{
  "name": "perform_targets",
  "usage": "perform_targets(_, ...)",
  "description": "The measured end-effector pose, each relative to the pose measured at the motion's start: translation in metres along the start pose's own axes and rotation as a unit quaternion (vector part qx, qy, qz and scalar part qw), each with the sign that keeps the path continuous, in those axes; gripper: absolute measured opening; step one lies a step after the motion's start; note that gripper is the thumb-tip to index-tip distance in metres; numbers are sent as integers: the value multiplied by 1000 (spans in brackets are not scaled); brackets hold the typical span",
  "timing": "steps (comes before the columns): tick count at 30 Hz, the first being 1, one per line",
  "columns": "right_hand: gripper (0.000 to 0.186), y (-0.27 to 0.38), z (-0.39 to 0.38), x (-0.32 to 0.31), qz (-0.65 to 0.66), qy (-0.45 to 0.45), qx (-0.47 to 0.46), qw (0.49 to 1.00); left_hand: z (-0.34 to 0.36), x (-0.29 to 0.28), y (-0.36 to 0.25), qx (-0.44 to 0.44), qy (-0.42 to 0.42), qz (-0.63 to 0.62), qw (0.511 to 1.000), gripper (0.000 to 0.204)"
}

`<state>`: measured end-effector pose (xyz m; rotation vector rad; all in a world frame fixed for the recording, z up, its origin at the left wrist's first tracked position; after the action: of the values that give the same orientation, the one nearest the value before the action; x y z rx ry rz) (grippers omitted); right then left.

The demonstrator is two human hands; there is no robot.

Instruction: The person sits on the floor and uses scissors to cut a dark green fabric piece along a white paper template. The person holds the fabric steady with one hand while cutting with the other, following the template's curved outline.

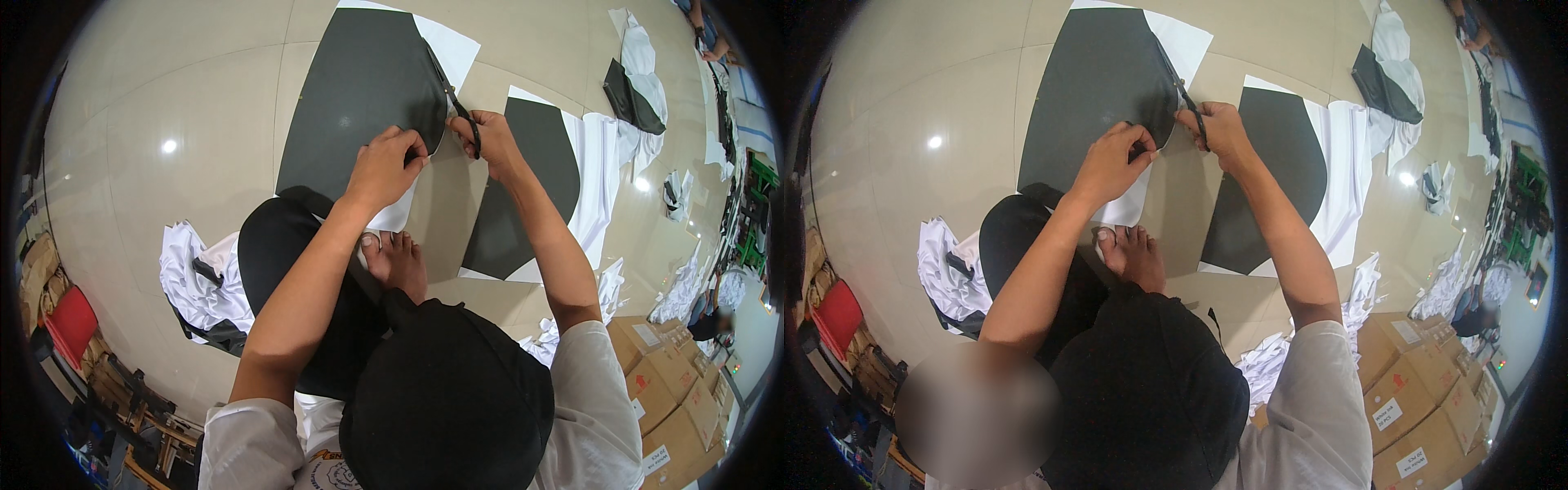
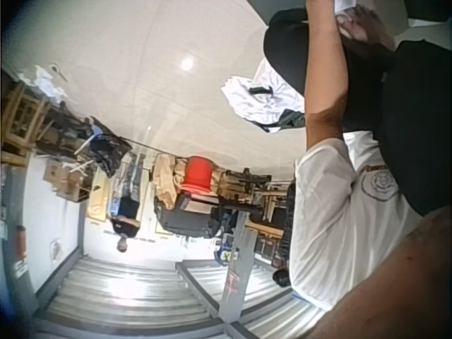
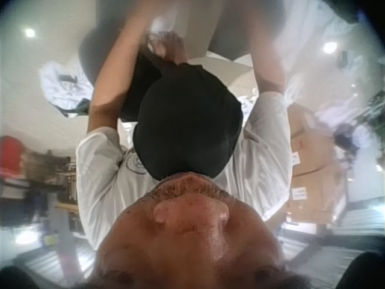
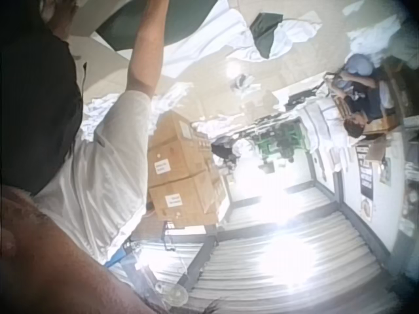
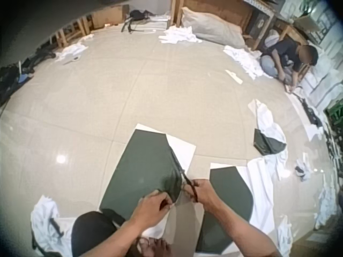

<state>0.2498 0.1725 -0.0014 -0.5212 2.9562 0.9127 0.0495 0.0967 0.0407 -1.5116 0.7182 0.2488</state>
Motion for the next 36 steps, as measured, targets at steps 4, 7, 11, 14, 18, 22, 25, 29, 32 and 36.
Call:
perform_targets(4,30,1,-1,2,12,7,2,1000,-1,0,1,7,-9,-3,1000,15)
perform_targets(7,30,1,-2,3,12,6,2,1000,-1,0,1,9,-10,-6,1000,15)
perform_targets(11,32,3,-2,4,7,-1,3,1000,-1,0,1,15,-8,-3,1000,16)
perform_targets(14,33,9,0,6,7,1,4,1000,-1,0,1,15,-14,-6,1000,15)
perform_targets(18,33,14,3,8,9,8,3,1000,-1,1,2,-10,10,-17,1000,14)
perform_targets(22,33,15,2,11,16,14,-2,1000,-1,-1,1,12,-11,-1,1000,14)
perform_targets(25,33,12,5,11,19,11,-2,1000,0,-1,1,11,-8,-9,1000,14)
perform_targets(29,33,9,8,10,21,13,-2,1000,0,0,1,7,-4,-10,1000,14)
perform_targets(32,33,9,8,10,19,14,-2,1000,0,-1,1,7,-5,-7,1000,15)
perform_targets(36,34,13,4,12,10,8,-5,1000,0,-1,2,5,-3,0,1000,15)
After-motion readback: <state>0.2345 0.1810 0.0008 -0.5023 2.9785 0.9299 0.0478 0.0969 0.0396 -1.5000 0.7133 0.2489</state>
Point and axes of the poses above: each hand's wrist, its own z-axis towards the middle knuckle, its own x-axis out of the palm, y = z × x, the point moved 6 cm from there along z, towards the middle knuckle, and after that the axes turned 14 degrees about x, right-handed, at the moved point
